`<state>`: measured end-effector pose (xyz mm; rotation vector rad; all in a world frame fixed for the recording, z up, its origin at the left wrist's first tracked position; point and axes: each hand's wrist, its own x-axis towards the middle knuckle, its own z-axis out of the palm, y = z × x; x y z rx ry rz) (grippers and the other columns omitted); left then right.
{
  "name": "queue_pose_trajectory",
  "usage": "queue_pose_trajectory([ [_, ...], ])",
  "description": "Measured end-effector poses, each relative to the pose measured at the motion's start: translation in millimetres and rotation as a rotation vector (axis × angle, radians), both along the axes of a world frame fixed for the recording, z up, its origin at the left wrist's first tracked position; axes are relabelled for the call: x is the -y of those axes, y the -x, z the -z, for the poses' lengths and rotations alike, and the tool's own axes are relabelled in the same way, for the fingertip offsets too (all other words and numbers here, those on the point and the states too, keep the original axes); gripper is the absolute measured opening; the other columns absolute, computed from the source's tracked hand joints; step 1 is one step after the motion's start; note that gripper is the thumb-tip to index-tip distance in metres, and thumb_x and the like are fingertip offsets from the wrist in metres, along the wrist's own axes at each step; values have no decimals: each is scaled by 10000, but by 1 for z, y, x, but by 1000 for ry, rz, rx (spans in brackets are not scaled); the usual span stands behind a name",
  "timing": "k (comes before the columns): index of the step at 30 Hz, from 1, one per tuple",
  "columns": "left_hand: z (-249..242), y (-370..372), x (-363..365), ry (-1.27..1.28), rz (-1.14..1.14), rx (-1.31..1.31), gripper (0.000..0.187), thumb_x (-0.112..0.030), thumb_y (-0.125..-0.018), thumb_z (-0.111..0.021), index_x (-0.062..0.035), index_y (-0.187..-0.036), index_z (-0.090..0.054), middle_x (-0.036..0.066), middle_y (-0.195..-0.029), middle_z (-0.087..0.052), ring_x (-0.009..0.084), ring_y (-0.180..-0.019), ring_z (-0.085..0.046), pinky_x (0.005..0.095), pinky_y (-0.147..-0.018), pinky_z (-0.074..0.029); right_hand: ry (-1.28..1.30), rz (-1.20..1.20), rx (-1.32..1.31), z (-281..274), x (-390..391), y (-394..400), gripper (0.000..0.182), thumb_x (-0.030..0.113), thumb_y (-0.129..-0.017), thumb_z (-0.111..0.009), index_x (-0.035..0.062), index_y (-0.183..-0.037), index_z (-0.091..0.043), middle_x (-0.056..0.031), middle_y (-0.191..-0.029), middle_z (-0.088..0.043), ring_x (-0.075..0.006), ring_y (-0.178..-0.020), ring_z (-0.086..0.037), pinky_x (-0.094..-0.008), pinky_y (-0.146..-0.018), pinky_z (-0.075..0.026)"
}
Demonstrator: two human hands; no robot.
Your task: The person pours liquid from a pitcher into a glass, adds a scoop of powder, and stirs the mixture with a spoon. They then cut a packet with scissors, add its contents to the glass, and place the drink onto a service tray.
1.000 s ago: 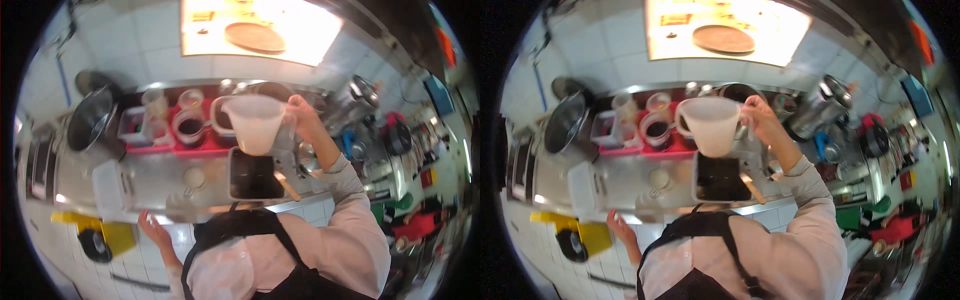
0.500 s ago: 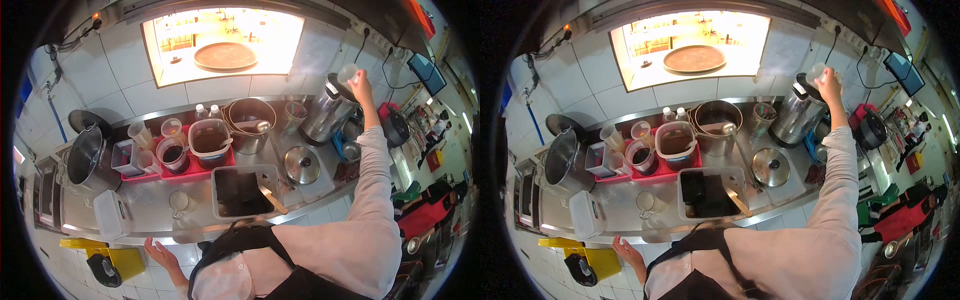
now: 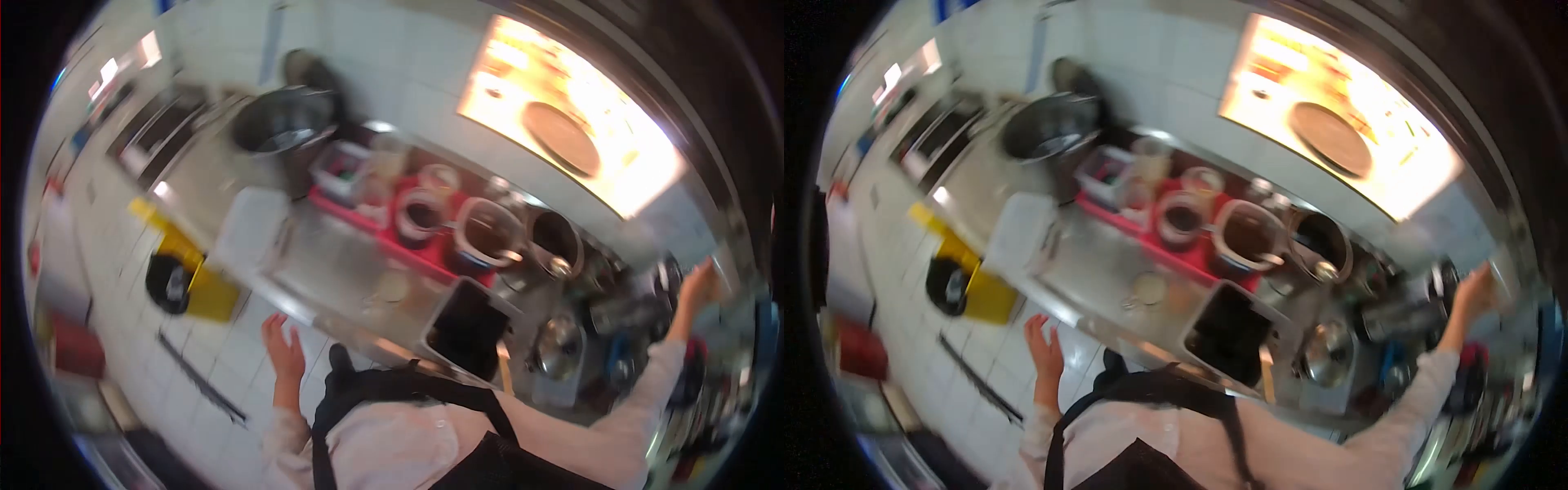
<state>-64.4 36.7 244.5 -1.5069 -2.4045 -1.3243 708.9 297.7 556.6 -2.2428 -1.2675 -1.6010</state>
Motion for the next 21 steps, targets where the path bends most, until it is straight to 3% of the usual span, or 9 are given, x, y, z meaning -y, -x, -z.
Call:
queue_pose_trajectory([
  [3, -7, 17, 14, -17, -136, 41, 229, -100, -862, -560, 19, -1057, -550, 208, -1170, -506, 374, -1119, -465, 448, -967, -364, -60, -157, -173, -22, -48, 133, 441, 245, -891, -604, 92, -1277, -457, -135, -1136, -592, -295, -1024, -589, -431, -815, -464],
  [5, -2, 33, 20, -29, -135, 76, 225, -110, -844, -586, -2, -1039, -561, 196, -1162, -512, 362, -1099, -476, 435, -948, -379, -208, -1104, -449, -20, -88, 206, 460, 271, -881, -640, 87, -1258, -451, -113, -1109, -560, -231, -934, -577, -371, -809, -465],
  [8, 9, 55, 39, 20, -168, 101, 229, -126, -834, -603, -12, -1030, -571, 186, -1145, -518, 354, -1079, -485, 424, -927, -395, 220, -1539, -755, -3, -110, 384, 451, 200, -860, -666, 75, -1245, -466, -73, -1083, -510, -185, -986, -510, -338, -859, -424],
  [9, 13, 63, 45, 29, -173, 119, 222, -135, -822, -619, -17, -1006, -580, 177, -1123, -528, 351, -1065, -493, 429, -914, -403, 312, -1449, -792, -1, -91, 462, 433, 161, -846, -674, 65, -1223, -483, -64, -1076, -499, -189, -989, -490, -342, -890, -403],
  [10, 16, 72, 52, 13, -208, 126, 222, -135, -822, -619, -17, -1006, -580, 177, -1123, -528, 351, -1065, -493, 429, -914, -403, 428, -1729, -222, 19, -129, 501, 432, 149, -841, -674, 49, -1216, -482, -81, -1086, -502, -212, -984, -494, -348, -898, -394],
  [11, 18, 80, 60, 28, -214, 131, 220, -135, -814, -624, -20, -998, -583, 175, -1118, -532, 350, -1065, -495, 431, -911, -405, 512, -1844, -630, 31, -110, 573, 420, 129, -829, -661, 38, -1200, -486, -115, -1125, -510, -248, -1004, -503, -375, -887, -396],
  [12, 21, 88, 67, 45, -222, 135, 219, -135, -807, -630, -23, -989, -586, 173, -1113, -536, 350, -1064, -498, 433, -907, -408, 571, -1751, -369, 31, -97, 630, 423, 112, -807, -667, 35, -1184, -490, -129, -1091, -532, -295, -977, -512, -408, -870, -400],
  [18, 39, 138, 133, 68, -475, 140, 233, -134, -791, -643, -32, -992, -584, 166, -1108, -543, 349, -1069, -500, 449, -903, -407, 757, -1840, 0, 117, -155, 887, 463, 178, -783, -697, 81, -1185, -489, -158, -1035, -593, -371, -1004, -533, -471, -862, -407],
  [21, 38, 158, 174, 85, -629, 165, 237, -132, -792, -640, -37, -1001, -580, 164, -1111, -537, 348, -1073, -493, 451, -910, -401, 1096, -1454, -17, 162, -185, 952, 486, 175, -800, -680, 107, -1230, -464, -197, -1127, -590, -394, -1072, -544, -498, -878, -420],
])
